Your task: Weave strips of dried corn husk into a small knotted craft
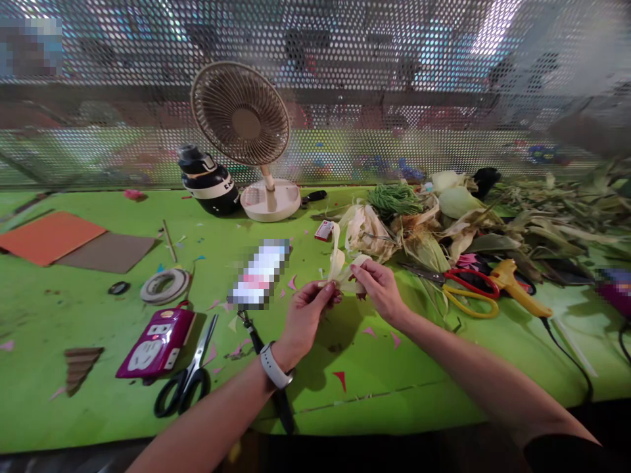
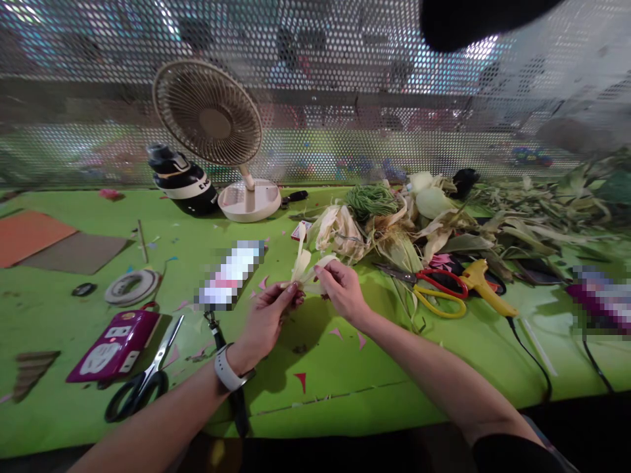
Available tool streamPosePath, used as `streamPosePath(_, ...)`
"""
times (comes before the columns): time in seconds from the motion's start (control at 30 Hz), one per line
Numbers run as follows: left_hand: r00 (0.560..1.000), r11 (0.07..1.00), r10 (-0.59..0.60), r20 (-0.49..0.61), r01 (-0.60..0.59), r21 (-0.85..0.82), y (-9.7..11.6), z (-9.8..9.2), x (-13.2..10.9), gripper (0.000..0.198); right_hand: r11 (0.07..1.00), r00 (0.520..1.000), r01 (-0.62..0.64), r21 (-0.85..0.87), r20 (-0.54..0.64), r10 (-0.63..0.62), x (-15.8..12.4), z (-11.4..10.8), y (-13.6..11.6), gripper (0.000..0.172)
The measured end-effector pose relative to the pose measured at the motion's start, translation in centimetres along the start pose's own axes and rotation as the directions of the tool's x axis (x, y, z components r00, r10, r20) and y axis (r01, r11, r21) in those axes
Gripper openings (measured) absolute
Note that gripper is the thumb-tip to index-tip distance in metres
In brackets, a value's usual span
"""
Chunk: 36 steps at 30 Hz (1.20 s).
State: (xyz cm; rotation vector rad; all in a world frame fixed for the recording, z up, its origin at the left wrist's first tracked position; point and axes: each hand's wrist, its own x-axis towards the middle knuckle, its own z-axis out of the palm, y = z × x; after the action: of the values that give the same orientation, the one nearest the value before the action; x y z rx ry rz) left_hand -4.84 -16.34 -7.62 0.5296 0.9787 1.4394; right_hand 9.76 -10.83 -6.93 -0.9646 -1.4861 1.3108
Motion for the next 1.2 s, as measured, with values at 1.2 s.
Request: streamPosePath(1.2, 0.995, 0.964, 0.094, 0.045, -0.103, 0.247, 0.4, 0.6, -0.8, 0.021, 0.735, 0.902, 0.328, -0.594, -0.035, -0.430, 2.3, -2.9, -4.7, 0.027)
